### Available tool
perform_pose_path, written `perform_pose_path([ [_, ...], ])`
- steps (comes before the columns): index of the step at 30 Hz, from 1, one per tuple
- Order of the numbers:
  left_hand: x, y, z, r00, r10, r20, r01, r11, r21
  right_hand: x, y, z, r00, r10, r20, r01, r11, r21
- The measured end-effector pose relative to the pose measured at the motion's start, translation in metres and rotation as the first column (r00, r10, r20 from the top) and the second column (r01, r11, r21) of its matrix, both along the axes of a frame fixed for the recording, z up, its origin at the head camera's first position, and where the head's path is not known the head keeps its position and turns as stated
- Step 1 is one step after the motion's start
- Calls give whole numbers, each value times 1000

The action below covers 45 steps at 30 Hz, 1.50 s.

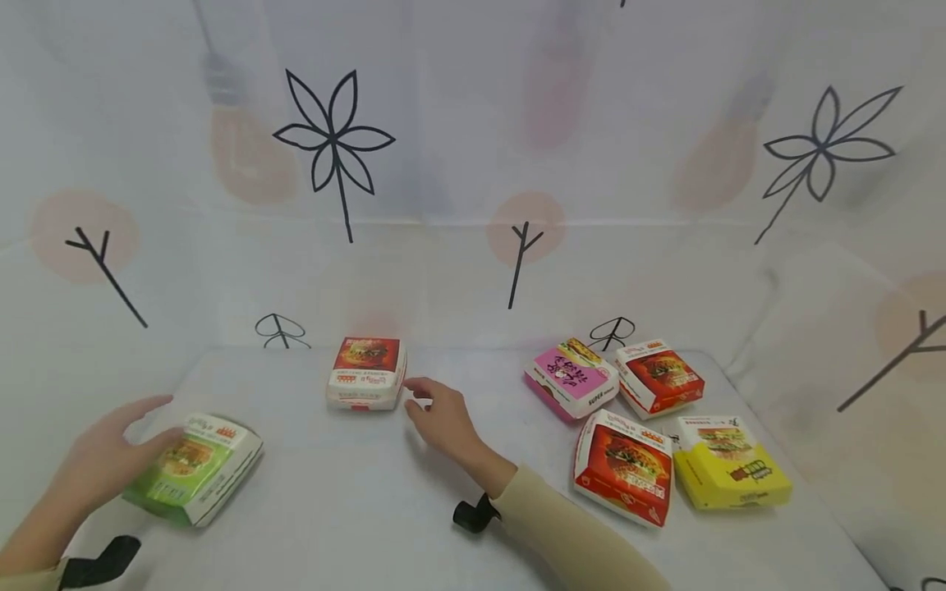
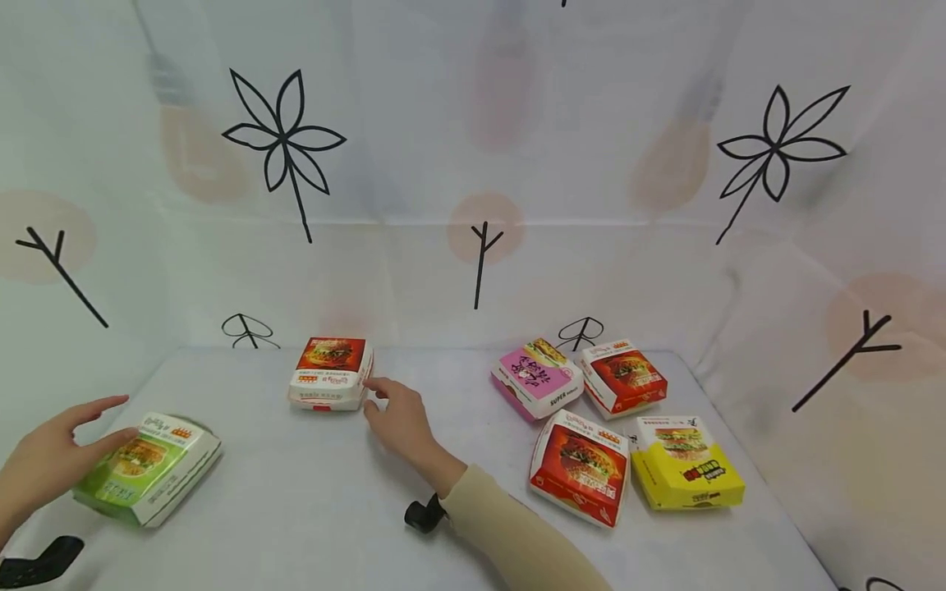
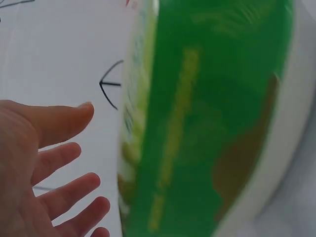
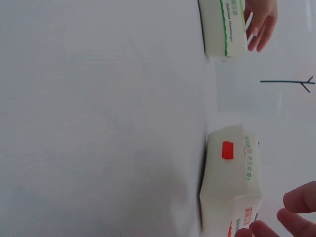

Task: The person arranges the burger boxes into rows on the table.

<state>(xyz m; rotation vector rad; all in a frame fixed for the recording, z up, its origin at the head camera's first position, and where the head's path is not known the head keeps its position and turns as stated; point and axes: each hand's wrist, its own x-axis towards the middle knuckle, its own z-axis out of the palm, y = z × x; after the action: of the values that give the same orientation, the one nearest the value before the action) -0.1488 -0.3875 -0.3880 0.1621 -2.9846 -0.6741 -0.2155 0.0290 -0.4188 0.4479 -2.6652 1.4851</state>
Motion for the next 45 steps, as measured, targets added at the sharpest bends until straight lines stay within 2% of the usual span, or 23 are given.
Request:
perform_pose_path([
  [4, 3, -14, -12, 996, 74, 40, -76, 996, 37, 7, -1, -1, 999, 31, 18, -31, 999, -23],
  [6, 3, -18, -16, 993, 87, 75, -91, 994, 59, 11, -2, -3, 998, 53, 24, -52, 998, -38],
  [9, 3, -22, -22, 987, 68, 148, -83, 992, 99, 18, -4, -4, 995, 95, 29, -93, 994, -60],
  [12, 4, -22, -25, 982, 32, 188, -58, 989, 138, 24, -5, -4, 990, 138, 32, -135, 988, -73],
  [17, 9, -12, -28, 990, -16, 143, -11, 983, 186, 32, -8, -4, 979, 199, 47, -195, 978, -79],
  [27, 18, 21, -29, 998, -13, 67, -1, 981, 195, 34, -6, -4, 970, 237, 50, -233, 970, -75],
  [34, 17, 46, -29, 995, 6, 96, -27, 975, 219, 33, -6, -6, 965, 257, 55, -252, 964, -78],
  [42, 20, 76, -31, 998, -3, 60, -11, 972, 233, 33, -6, -7, 965, 255, 65, -250, 966, -70],
  [45, 19, 89, -31, 998, -12, 67, -5, 969, 248, 32, -6, -7, 965, 255, 66, -251, 966, -65],
])
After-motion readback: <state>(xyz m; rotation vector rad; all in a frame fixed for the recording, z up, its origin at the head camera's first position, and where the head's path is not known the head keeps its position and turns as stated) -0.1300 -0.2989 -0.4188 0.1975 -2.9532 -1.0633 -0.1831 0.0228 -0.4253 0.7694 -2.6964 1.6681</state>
